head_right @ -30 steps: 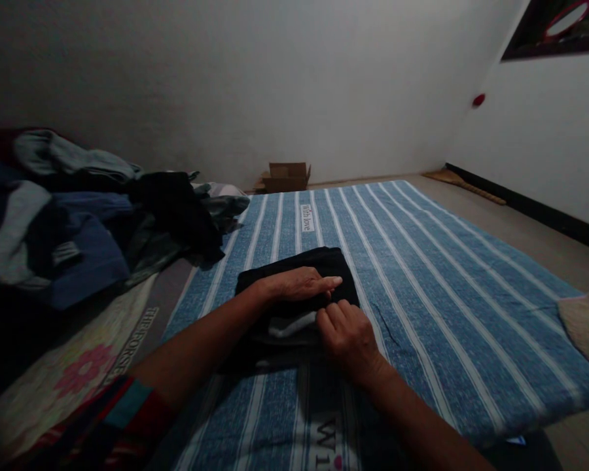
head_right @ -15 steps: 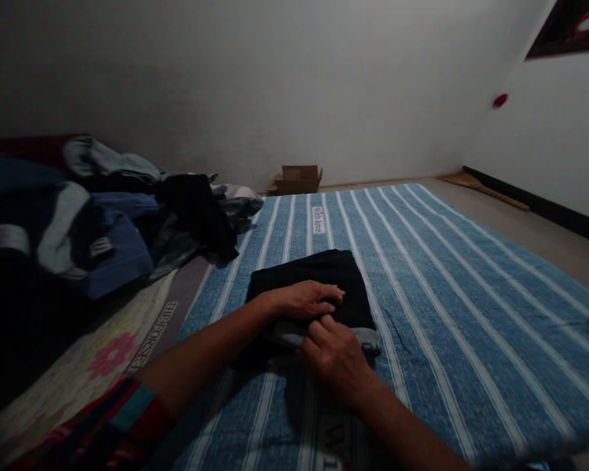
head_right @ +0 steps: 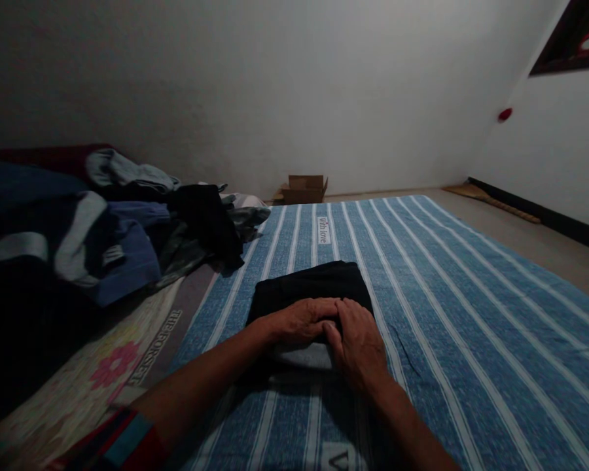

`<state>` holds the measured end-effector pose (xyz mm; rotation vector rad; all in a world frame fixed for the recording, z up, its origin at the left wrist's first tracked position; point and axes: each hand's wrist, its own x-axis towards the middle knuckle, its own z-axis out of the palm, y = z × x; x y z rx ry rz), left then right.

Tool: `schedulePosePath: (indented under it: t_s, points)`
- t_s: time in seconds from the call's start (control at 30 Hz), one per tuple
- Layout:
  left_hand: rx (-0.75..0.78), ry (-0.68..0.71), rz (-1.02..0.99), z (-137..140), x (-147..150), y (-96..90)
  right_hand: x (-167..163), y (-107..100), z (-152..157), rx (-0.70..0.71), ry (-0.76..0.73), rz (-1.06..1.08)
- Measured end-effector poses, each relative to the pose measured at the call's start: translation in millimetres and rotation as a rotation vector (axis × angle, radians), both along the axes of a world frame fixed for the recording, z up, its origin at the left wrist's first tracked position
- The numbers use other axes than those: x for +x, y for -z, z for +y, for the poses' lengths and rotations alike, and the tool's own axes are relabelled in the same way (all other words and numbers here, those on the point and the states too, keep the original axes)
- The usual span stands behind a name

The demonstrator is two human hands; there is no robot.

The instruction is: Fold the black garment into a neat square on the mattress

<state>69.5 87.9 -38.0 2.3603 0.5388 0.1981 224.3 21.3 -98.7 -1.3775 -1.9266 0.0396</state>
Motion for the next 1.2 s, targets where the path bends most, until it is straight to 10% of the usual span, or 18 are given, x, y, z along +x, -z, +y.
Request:
schedulePosePath:
  t_s: [0.27,0.4,0.67,0.93,1.2]
  points:
    - [0.452,-0.47,0.237,-28.3,-26.9,-4.5,-5.9,12.5,-9.6,0.066,0.087,-0.259]
    - [0.437,-0.685,0.35,-35.0,-53.9,-3.3,-5.7,8.4,-11.3,0.014,0.088,-0.317]
    - [0.377,-0.673,0.476,-28.2,-70.1,2.0,-9.7,-0.7,-13.3,-0.074,0.078,-0.339]
    - [0.423,-0.632,0.458,33.2,2.8,-44.0,-13.5,-7.0,-11.9,-0.149,0.073,-0.217]
    - [0.291,-0.638,0.551,111.0,88.0,-9.3,-16.9,-9.6,-10.2,-0.15,0.071,-0.162]
